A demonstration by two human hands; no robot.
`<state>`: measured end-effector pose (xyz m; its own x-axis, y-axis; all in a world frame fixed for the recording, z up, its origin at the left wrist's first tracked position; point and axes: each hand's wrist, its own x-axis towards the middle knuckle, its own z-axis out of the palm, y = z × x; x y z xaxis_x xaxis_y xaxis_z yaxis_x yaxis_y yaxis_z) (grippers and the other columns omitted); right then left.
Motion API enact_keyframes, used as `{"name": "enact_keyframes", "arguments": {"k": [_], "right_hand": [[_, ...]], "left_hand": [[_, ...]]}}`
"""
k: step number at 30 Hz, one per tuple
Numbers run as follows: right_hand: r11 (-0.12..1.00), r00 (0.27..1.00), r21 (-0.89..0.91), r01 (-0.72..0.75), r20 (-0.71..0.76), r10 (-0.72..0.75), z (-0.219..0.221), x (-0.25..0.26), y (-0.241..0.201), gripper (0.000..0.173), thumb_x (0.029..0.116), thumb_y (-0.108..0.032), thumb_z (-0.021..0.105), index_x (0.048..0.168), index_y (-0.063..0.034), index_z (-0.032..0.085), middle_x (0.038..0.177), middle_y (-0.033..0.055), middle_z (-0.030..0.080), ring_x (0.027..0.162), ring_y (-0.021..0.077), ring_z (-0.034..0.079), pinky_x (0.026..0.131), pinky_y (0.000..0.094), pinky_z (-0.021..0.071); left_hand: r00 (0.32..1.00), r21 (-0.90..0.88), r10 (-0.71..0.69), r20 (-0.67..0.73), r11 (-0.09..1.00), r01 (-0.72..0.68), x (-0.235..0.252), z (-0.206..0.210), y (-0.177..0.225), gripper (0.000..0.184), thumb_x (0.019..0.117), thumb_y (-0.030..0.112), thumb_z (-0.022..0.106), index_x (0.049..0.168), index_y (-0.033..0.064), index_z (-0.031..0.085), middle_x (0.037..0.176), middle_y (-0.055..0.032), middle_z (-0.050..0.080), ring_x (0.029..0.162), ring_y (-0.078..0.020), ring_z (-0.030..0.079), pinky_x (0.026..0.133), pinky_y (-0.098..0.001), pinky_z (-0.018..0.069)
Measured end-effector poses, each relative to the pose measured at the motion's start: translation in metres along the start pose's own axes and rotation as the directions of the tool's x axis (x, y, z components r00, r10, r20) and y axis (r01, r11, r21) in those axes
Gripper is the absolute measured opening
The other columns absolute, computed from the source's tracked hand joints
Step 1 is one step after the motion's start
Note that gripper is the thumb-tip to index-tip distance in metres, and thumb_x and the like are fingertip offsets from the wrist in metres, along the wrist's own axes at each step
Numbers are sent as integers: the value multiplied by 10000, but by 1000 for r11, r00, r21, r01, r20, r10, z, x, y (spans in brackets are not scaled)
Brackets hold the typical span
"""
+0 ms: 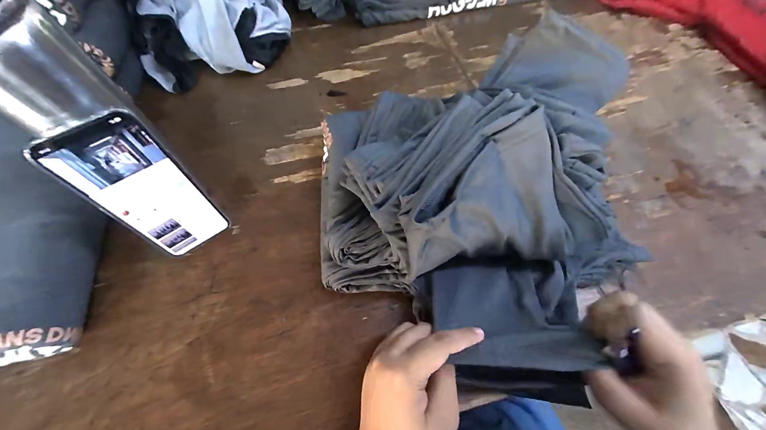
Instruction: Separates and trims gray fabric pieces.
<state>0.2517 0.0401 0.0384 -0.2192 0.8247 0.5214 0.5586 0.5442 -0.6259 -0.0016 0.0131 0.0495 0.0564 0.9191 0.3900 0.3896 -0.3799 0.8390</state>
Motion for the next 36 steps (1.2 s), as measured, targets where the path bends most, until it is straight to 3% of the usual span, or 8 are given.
{"name": "enact_keyframes", "arguments": {"k": [3,7,12,15,18,22,31,36], "right_hand": [[999,999,-9,-31,-23,30,-31,6,9,223,935,-344,640,1032,-160,560,999,-65,592,932,-54,571,810,132,482],[953,991,283,109,-109,-81,-41,28,-11,160,922,-182,689,990,-277,579,1224,-164,640,1155,2,620,968,187,528],[643,948,717,270,-314,-48,-39,49,-29,322,933,-38,686,1242,-115,637,1422,144,618,1273,298,641,1051,405,560],[743,994,661,105,-100,-51,-24,44,-30,235,934,-188,741,1136,-285,672,1427,-17,610,1253,212,644,993,360,592],[898,970,431,-86,242,-23,-1,18,-18,345,917,-359,762,1200,-274,583,1314,-77,632,1137,73,653,892,255,587],[973,925,214,-85,379,-2,15,-16,-7,344,895,-289,789,1045,-27,624,983,113,693,889,100,634,804,230,532],[922,936,353,-162,350,31,16,-14,-11,147,923,-171,681,947,-83,566,856,19,641,759,1,598,660,141,493],[976,923,150,-156,374,90,16,-9,-24,240,885,-120,698,938,103,626,846,211,678,747,127,619,731,208,512]], "left_hand": [[999,-256,-33,42,966,43,-2,-5,1,326,922,-73,502,1102,24,756,1049,-60,761,1003,-76,699,930,-232,558],[999,-458,7,46,889,15,11,-3,7,288,1014,-49,451,1165,-58,696,1164,-98,731,1115,-81,673,999,-258,541],[997,-440,72,-35,895,-80,42,-8,23,638,1084,235,486,1600,-47,239,1653,-234,275,1515,-304,343,1239,-469,336],[978,-363,198,-58,909,-206,42,-7,27,479,1069,186,492,1418,-141,502,1439,-279,558,1366,-317,546,1167,-466,441],[974,-68,168,154,985,-159,25,-10,17,229,1026,158,576,1137,48,744,1076,-55,761,1063,-151,696,965,-344,549],[880,249,33,473,953,-169,6,-8,-4,184,960,182,673,1117,160,766,1146,14,736,1186,-226,636,966,-468,518],[923,284,103,371,934,-218,2,6,-11,195,990,304,652,974,159,781,1008,9,718,1061,-205,645,890,-379,527],[939,198,121,321,961,-192,0,2,-15,156,990,164,637,976,99,779,988,-36,727,1052,-206,656,960,-293,516]]}}
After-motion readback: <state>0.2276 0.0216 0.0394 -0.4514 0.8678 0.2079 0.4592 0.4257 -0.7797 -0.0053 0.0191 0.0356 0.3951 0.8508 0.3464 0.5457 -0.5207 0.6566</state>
